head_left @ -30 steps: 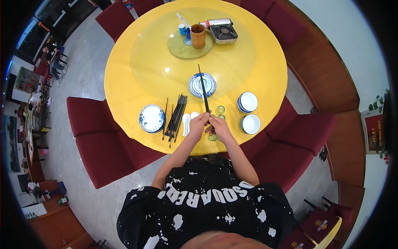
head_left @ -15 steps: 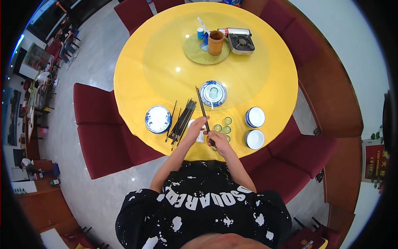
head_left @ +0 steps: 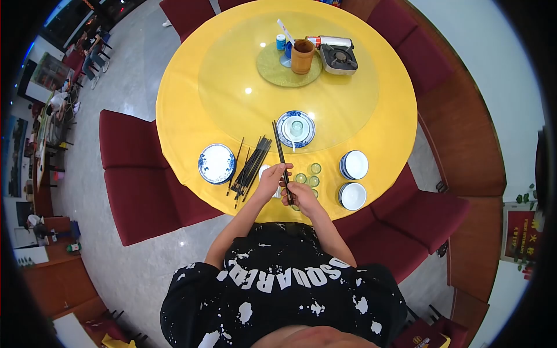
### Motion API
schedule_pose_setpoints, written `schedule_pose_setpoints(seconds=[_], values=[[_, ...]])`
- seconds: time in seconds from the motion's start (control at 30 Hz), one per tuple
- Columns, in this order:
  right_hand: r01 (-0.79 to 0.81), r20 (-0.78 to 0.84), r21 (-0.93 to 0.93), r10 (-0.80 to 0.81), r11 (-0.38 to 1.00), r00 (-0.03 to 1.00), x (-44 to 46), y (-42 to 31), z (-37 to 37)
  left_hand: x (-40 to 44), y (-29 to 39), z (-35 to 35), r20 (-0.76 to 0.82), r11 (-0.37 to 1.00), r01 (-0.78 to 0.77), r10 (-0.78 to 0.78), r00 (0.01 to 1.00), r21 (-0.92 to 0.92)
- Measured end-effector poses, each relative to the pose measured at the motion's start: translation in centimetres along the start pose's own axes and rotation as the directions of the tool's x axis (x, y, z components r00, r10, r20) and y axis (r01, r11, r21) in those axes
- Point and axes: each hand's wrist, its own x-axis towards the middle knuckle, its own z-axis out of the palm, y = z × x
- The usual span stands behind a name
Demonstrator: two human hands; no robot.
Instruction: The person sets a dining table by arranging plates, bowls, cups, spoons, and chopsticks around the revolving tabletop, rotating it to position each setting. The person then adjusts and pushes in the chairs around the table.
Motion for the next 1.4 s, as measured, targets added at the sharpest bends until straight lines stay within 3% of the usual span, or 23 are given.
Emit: schedule_pose_setpoints(seconds=[0.13,0.23,0.27,0.4,0.5,0.63,0.77,0.93,1.03,1.17,1.23,1.4], values=[[0.004,0.034,-0.02,-0.004,1.0,0.999,0.1,-0.2,-0.1,0.3,0.1,-0.2,-0.011,0.996,-0.049,0.05,0.999,0.077],[0.04,0.021,-0.057,-0.038,0.998,0.999,0.5,0.0,-0.3,0.1,1.0,-0.3,-0.002,0.997,-0.065,0.065,0.998,0.033],[0.019,0.004,-0.062,-0.019,0.998,1.0,0.5,0.0,-0.3,-0.2,1.5,-0.1,-0.039,1.0,-0.001,0.0,0.999,-0.03],[0.022,0.004,-0.119,-0.021,0.993,1.0,0.3,-0.8,-0.2,0.4,1.0,-1.2,0.002,0.972,-0.123,0.126,0.992,0.199],[0.023,-0.049,-0.096,-0.028,0.995,0.998,-0.9,-2.0,0.5,0.9,0.3,-1.5,-0.077,0.962,-0.204,0.221,0.972,0.184],[0.002,-0.026,-0.271,-0.01,0.962,1.0,-0.9,-1.7,-0.8,1.2,0.4,-2.1,-0.146,0.972,-0.202,0.218,0.965,0.122],[0.119,-0.054,-0.278,-0.14,0.953,0.989,0.1,-0.9,-1.4,1.4,0.1,-1.7,-0.187,0.977,-0.211,0.212,0.959,0.026],[0.162,-0.063,-0.327,-0.193,0.931,0.979,0.8,-1.5,-1.5,1.2,1.1,-1.5,-0.209,0.968,-0.238,0.25,0.945,0.08],[0.216,-0.064,-0.331,-0.251,0.918,0.966,1.4,-1.7,-2.1,1.5,0.8,-2.2,-0.132,0.981,-0.193,0.193,0.972,0.015],[0.329,-0.259,-0.103,-0.344,0.939,0.902,4.1,-3.9,-5.9,1.3,0.7,-2.8,-0.189,0.993,-0.115,0.112,0.976,-0.004],[0.337,-0.322,-0.073,-0.342,0.939,0.883,6.4,-6.3,-8.2,0.5,0.1,-3.5,-0.203,0.998,-0.067,0.064,0.977,-0.009],[0.105,-0.383,-0.207,-0.179,0.973,0.906,12.4,-8.9,-13.9,-2.2,-2.8,-5.4,-0.161,0.994,0.095,-0.085,0.983,0.052]])
